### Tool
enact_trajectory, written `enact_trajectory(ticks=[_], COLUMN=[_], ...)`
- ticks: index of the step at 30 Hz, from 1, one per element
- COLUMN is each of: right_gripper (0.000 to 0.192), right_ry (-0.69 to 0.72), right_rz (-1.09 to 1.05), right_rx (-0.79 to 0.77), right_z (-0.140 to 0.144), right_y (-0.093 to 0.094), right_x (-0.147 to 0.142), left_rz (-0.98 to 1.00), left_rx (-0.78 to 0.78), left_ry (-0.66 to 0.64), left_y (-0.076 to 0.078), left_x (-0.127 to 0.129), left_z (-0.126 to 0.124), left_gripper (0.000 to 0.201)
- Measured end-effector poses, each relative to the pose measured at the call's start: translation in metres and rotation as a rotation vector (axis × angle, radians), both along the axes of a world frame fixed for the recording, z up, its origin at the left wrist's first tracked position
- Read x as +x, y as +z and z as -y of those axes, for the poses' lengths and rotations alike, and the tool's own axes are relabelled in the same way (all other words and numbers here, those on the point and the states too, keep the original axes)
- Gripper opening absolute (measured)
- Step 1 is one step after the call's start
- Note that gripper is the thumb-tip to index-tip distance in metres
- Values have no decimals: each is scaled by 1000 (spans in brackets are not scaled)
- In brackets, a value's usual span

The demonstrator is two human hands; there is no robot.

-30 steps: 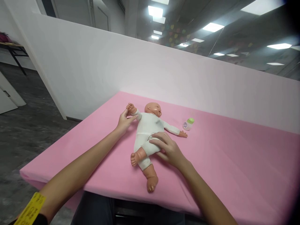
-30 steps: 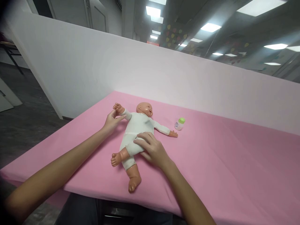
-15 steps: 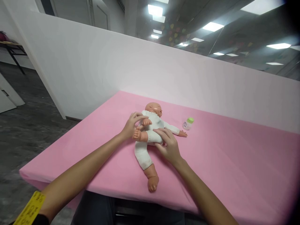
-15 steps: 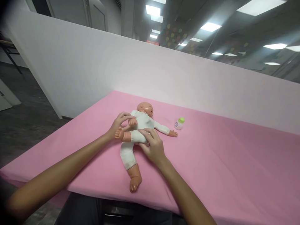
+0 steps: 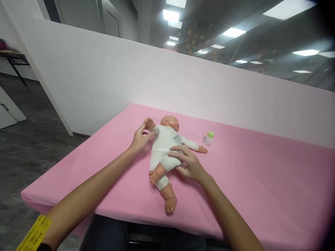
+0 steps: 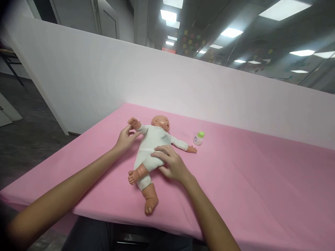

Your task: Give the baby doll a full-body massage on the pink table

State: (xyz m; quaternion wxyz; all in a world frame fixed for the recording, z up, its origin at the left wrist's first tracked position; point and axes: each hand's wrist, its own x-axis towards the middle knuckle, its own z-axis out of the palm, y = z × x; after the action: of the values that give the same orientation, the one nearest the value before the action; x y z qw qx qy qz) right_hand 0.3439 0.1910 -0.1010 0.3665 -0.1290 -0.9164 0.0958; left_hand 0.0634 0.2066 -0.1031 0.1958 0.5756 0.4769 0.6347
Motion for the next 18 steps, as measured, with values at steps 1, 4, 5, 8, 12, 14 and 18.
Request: enact_trajectory(ticks=[1,4,5,8,12,14,18], right_gripper=[53,54,54,52,51,52,52], right_ry=[14,28,27,-15,-148,-203,-264], right_rz=[10,12,5,-36,-112,-148,-191], right_rx=[-11,-33,-35,-36,-46,-58,-70], right_z=[0,1,1,0,0,0,0], right_y=[2,4,3,1,-6,-8,-11], right_x=[1,2,1,-1,-6,-8,-12], left_rz=[50,162,189,205,-36,-198,-313], left_rx=[-17,-38,-42,-46,-26,22,89], left_ry=[10,44,42,-8,-140,-197,-252], left_y=[0,-1,-1,-4,-4,-2,6], left_x=[-3,-9,-10,-9,0,5,9], left_z=[-2,-5,-6,-5,3,8,16], left_gripper=[43,41,41,42,42,40,39])
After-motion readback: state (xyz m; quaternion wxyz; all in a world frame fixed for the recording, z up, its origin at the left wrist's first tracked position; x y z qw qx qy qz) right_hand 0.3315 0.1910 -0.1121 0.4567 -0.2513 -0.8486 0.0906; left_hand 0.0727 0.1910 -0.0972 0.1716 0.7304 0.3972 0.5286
